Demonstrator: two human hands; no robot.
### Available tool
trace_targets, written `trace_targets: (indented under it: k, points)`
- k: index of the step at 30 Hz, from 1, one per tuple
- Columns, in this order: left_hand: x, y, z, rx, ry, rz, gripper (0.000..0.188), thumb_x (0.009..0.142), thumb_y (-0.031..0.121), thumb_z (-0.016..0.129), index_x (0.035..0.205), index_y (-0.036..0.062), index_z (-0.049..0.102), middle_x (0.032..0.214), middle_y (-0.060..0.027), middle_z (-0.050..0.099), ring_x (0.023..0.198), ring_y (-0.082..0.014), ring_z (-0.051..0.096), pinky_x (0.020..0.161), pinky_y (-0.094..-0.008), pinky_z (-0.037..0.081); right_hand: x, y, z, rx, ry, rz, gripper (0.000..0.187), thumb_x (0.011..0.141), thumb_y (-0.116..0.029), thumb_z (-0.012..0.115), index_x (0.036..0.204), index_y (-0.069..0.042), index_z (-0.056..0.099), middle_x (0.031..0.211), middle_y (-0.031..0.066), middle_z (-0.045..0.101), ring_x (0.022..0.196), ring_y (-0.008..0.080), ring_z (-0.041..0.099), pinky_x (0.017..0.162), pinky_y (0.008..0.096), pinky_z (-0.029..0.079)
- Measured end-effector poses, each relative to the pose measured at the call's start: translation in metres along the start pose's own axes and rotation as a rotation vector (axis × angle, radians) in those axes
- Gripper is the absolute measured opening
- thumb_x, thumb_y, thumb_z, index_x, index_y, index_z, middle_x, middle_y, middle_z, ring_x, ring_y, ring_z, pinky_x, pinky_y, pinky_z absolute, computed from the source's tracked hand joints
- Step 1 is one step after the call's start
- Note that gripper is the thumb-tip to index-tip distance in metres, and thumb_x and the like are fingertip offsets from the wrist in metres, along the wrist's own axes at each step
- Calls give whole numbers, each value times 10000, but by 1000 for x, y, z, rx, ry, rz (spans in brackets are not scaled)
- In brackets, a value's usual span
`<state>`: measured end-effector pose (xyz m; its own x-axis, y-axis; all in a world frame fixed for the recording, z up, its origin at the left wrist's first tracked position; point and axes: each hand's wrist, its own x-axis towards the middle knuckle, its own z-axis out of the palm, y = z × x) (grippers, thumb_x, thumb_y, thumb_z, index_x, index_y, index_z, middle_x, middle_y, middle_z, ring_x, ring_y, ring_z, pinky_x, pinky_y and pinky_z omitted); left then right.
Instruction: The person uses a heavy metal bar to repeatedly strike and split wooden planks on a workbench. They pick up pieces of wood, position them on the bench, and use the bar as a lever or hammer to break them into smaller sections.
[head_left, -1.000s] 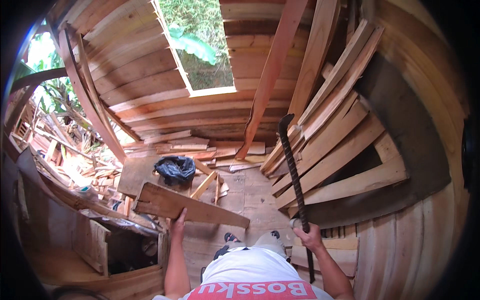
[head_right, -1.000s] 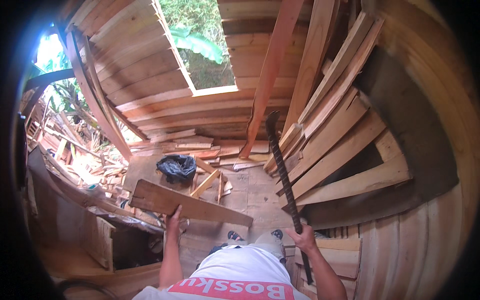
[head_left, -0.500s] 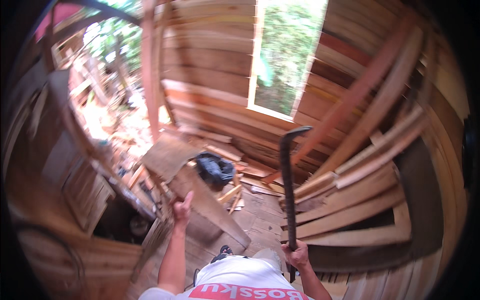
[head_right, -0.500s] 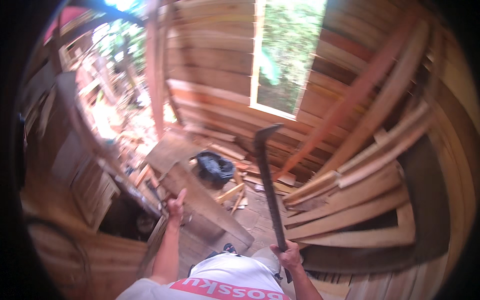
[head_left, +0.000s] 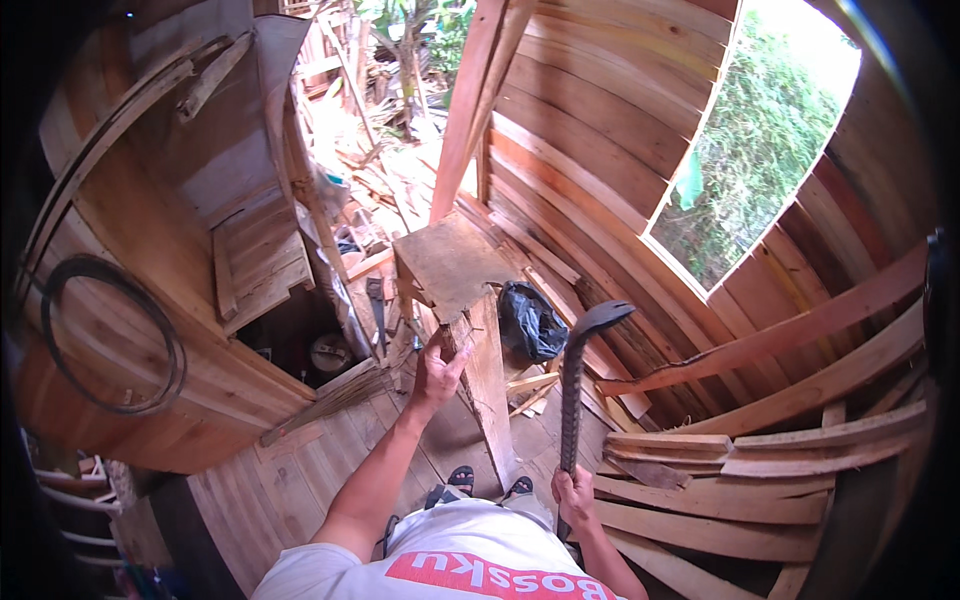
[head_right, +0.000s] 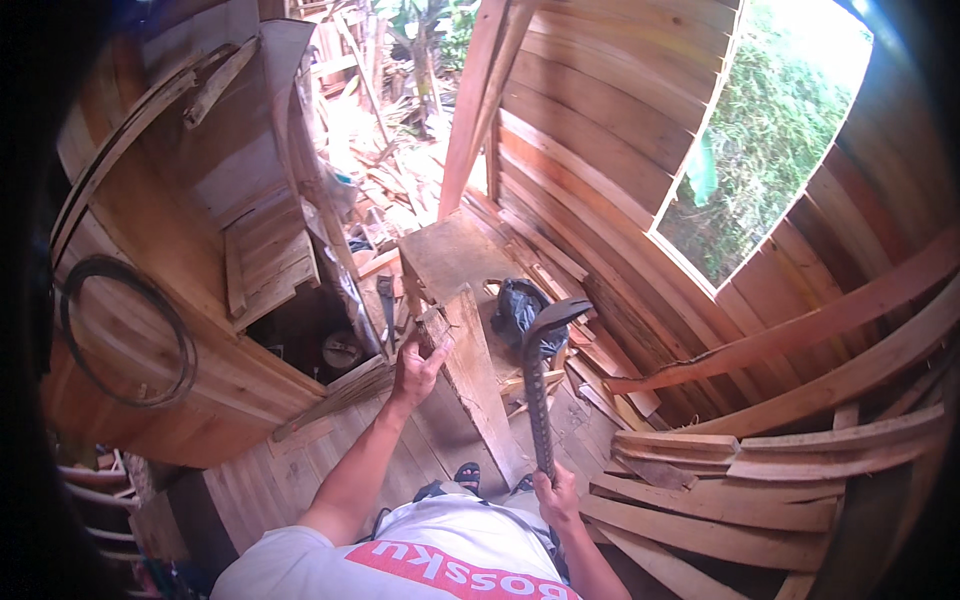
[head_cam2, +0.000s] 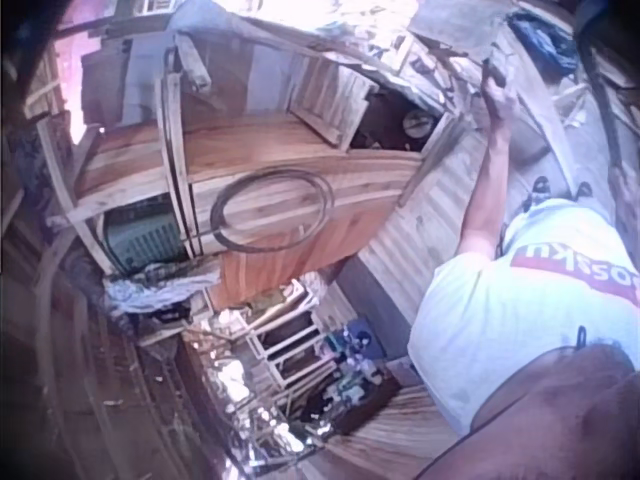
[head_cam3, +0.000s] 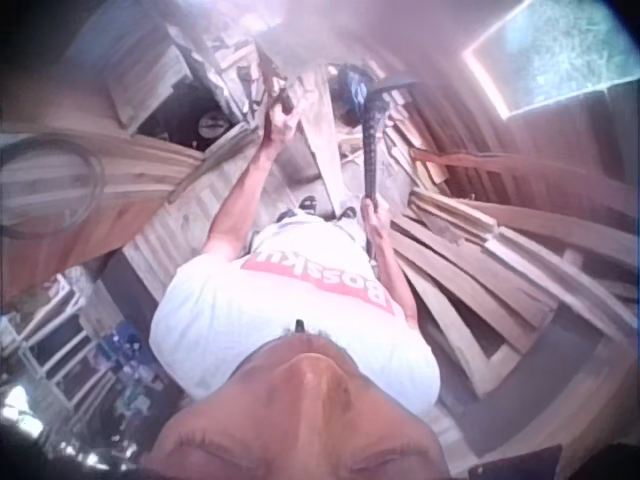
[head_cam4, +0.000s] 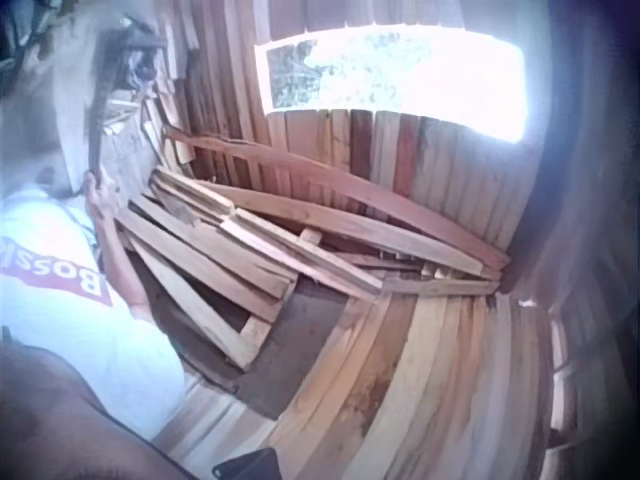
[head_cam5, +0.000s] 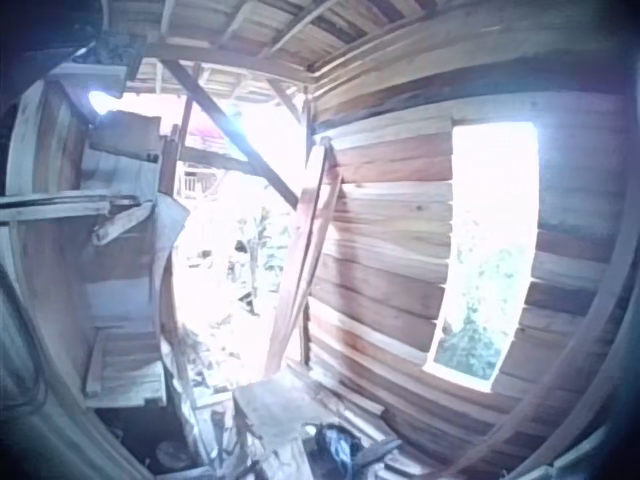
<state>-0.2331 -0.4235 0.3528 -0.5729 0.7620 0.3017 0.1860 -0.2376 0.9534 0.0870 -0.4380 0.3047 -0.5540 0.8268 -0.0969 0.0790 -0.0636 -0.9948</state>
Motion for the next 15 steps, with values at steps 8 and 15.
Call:
trace_targets:
  k: [8,15]
  points:
    - [-36,8,12,44,126,-28,197,889,75,615,1077,18,598,993,-29,641,902,-84,578,827,-263,463,25,-37,-17,-272,-103,-7,387,906,-380,586,862,2,546,551,85,528,526,152,584,473,315,442]
    - [-54,22,37,38,178,-27,283,902,68,594,1175,10,545,1057,-41,626,965,-107,572,865,-276,453,47,-17,-20,-569,-233,46,336,899,-313,605,854,13,541,586,160,589,549,284,622,531,389,458]
